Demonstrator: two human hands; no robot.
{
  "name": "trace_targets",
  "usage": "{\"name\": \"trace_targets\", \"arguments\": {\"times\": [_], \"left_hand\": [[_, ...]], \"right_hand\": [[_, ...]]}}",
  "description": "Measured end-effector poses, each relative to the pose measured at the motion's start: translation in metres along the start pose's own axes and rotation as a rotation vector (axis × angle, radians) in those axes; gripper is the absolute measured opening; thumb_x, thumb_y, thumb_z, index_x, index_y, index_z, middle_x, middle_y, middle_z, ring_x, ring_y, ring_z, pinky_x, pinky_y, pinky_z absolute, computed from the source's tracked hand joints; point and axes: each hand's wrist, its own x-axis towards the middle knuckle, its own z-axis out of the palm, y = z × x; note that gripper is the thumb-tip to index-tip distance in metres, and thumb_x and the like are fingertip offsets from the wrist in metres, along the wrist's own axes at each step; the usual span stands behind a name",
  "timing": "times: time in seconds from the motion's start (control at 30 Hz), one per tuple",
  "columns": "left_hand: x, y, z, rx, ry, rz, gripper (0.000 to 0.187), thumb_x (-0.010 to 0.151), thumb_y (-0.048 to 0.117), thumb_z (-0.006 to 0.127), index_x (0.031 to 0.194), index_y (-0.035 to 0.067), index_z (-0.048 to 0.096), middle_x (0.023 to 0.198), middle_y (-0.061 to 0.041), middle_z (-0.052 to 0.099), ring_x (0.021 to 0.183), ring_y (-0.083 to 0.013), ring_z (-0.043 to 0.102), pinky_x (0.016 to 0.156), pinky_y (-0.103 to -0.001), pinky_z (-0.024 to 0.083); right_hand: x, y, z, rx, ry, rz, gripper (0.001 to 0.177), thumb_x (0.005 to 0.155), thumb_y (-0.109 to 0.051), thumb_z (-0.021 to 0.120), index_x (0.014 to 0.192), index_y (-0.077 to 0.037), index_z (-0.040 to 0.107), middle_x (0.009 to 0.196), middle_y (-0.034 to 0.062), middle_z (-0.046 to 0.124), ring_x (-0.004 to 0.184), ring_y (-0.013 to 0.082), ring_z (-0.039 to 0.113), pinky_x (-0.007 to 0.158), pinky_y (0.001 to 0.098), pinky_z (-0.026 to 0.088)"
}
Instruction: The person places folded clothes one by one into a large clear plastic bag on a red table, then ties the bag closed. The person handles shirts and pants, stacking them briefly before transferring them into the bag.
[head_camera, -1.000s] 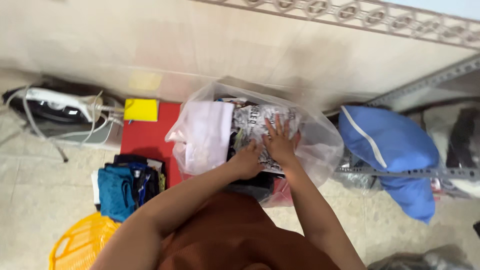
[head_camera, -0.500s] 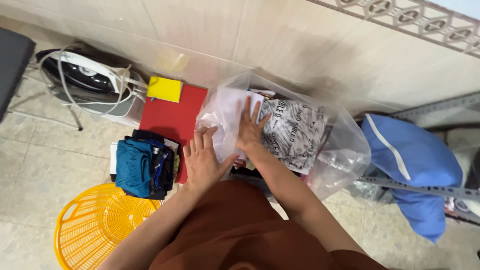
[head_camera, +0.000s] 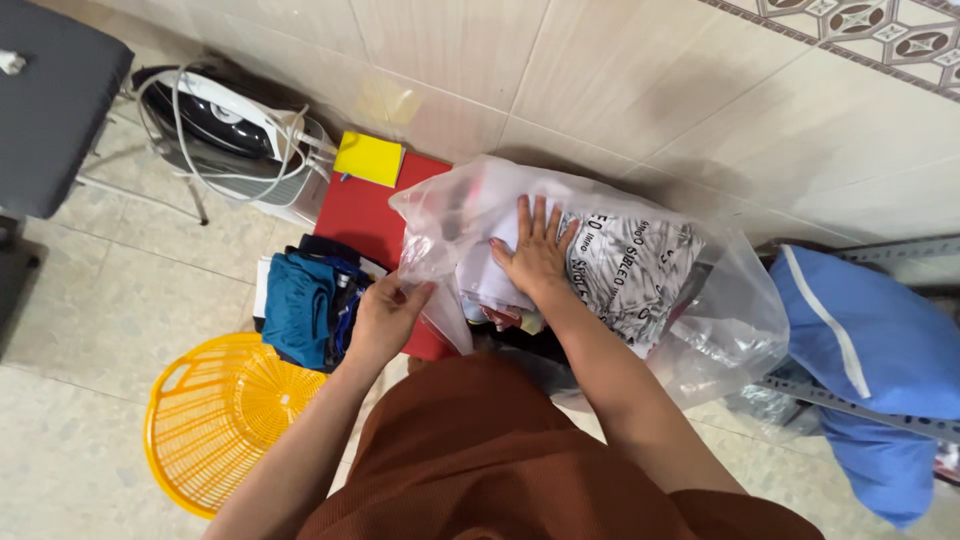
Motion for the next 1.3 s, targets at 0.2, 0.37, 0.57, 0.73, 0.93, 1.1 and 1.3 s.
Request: {"name": "trace_targets", "arguments": {"times": [0.2, 0.37, 0.57, 0.73, 0.93, 1.1, 1.3], "left_hand": [[-0.019, -0.023, -0.011, 0.002, -0.002, 0.189, 0.042, 0.089, 0.026, 0.077, 0.125, 0.007, 0.066, 0.107, -0.011, 0.071, 0.095, -0.0207, 0.069, 0.081, -0.034, 0.054], [-0.021, -0.118, -0.021, -0.152, 0.292, 0.098, 0.066, 0.085, 0.027, 0.083, 0.141, 0.009, 0.054, 0.134, -0.017, 0.063, 0.111, -0.0318, 0.068, 0.096, -0.039, 0.056], [-0.031, -0.224, -0.063, 0.534, 0.463, -0.384, 0.104, 0.084, 0.044, 0.081, 0.163, 0.016, 0.018, 0.167, -0.023, 0.011, 0.15, -0.0446, 0.022, 0.118, -0.061, 0.023], [-0.018, -0.239, -0.063, 0.593, 0.109, -0.495, 0.121, 0.077, 0.049, 0.082, 0.165, 0.026, 0.002, 0.172, -0.015, -0.005, 0.158, -0.0374, 0.006, 0.123, -0.064, 0.011], [0.001, -0.302, -0.053, 0.458, 0.356, -0.404, 0.073, 0.103, 0.054, 0.064, 0.161, 0.032, 0.026, 0.174, -0.011, 0.019, 0.158, -0.0361, 0.019, 0.12, -0.072, 0.013], [0.011, -0.375, -0.075, 0.141, 0.642, -0.678, 0.064, 0.099, 0.038, 0.066, 0.155, 0.021, 0.04, 0.161, -0.013, 0.04, 0.148, -0.0321, 0.039, 0.116, -0.063, 0.028], [0.022, -0.413, -0.111, -0.263, 0.6, -0.544, 0.067, 0.086, 0.016, 0.069, 0.147, 0.001, 0.046, 0.131, -0.023, 0.066, 0.118, -0.0333, 0.065, 0.099, -0.039, 0.051]], "right_hand": [[-0.025, 0.004, -0.017, -0.052, 0.178, -0.154, 0.105, 0.087, -0.061, 0.064, 0.16, 0.0, 0.021, 0.171, 0.0212, 0.007, 0.153, 0.0481, 0.012, 0.12, 0.0695, 0.005], [-0.094, 0.024, -0.044, 0.069, 0.279, -0.412, 0.063, 0.089, -0.033, 0.074, 0.142, -0.003, 0.059, 0.163, 0.0245, 0.035, 0.145, 0.0536, 0.035, 0.118, 0.0604, 0.027], [-0.164, -0.004, -0.081, 0.327, 0.341, -0.447, 0.027, 0.094, -0.011, 0.066, 0.119, -0.007, 0.072, 0.134, 0.0095, 0.068, 0.124, 0.031, 0.065, 0.105, 0.0396, 0.051], [-0.174, -0.028, -0.083, 0.329, 0.212, -0.486, 0.024, 0.091, -0.01, 0.065, 0.114, -0.008, 0.073, 0.117, 0.0084, 0.074, 0.108, 0.0289, 0.07, 0.095, 0.0382, 0.053], [-0.192, -0.033, -0.077, 0.321, 0.098, -0.5, 0.026, 0.091, -0.012, 0.065, 0.116, -0.007, 0.073, 0.114, 0.0108, 0.073, 0.103, 0.0298, 0.071, 0.089, 0.0364, 0.055], [-0.204, -0.024, -0.074, 0.301, 0.045, -0.434, 0.026, 0.09, -0.014, 0.066, 0.115, -0.008, 0.073, 0.112, 0.0108, 0.074, 0.101, 0.0301, 0.072, 0.086, 0.0355, 0.055], [-0.207, -0.013, -0.073, 0.25, -0.117, -0.386, 0.031, 0.089, -0.015, 0.065, 0.119, -0.009, 0.072, 0.117, 0.0083, 0.074, 0.092, 0.0257, 0.073, 0.072, 0.0323, 0.059]]}}
